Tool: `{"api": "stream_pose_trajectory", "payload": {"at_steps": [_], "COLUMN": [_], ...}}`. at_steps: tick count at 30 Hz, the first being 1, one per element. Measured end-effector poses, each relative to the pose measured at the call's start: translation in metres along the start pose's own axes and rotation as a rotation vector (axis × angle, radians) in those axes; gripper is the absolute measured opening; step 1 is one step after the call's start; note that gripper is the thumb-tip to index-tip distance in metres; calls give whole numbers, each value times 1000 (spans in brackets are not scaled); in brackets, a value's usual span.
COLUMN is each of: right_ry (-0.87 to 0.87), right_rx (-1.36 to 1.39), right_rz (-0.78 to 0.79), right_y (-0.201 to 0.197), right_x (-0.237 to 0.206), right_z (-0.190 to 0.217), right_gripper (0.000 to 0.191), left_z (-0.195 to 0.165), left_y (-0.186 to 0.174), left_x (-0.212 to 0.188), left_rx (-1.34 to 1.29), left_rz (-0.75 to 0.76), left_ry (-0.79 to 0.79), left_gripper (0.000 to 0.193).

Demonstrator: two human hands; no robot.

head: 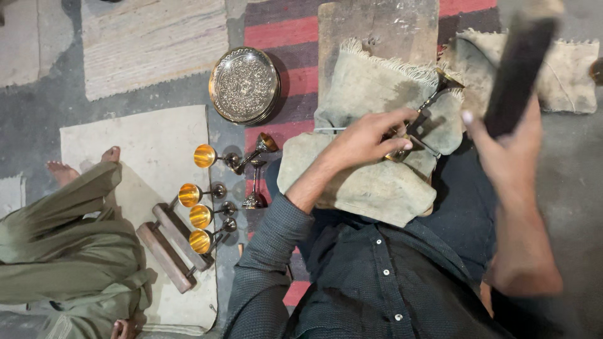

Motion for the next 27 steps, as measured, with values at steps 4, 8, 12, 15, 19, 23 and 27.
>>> {"api": "stream_pose_trajectory", "payload": {"at_steps": [4, 8, 12, 15, 19, 23, 27], "right_ry": [108, 324, 172, 183, -40, 225, 219], "right_rx": [81, 21, 324, -184, -486, -399, -183], "right_rz": [56, 63, -45, 3, 68, 40, 29], "right_y": [-33, -67, -81, -85, -78, -67, -60], "right_x": [-41, -69, -78, -78, -75, -79, -79], "right_z": [-12, -24, -12, -6, 1, -15, -10], "right_gripper": [46, 43, 42, 38, 44, 35, 37], "left_z": [1, 6, 9, 3, 6, 2, 1], "left_y": [6, 6, 7, 6, 5, 3, 1], "left_x": [6, 14, 21, 24, 23, 24, 25], "left_rx": [15, 44, 8, -26, 22, 1, -25], "left_rz": [57, 127, 215, 173, 227, 205, 208], "left_ry": [149, 256, 207, 255, 184, 258, 275], "left_gripper": [49, 49, 51, 51, 50, 50, 49]}}
Point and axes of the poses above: each hand's wrist, its own x-axis towards the middle knuckle, its own y-axis out of the palm, z = x × y, the point moved 4 cm from there along x, towards the middle knuckle, and after that the axes turned 5 degrees about x, right-handed, at the moved point
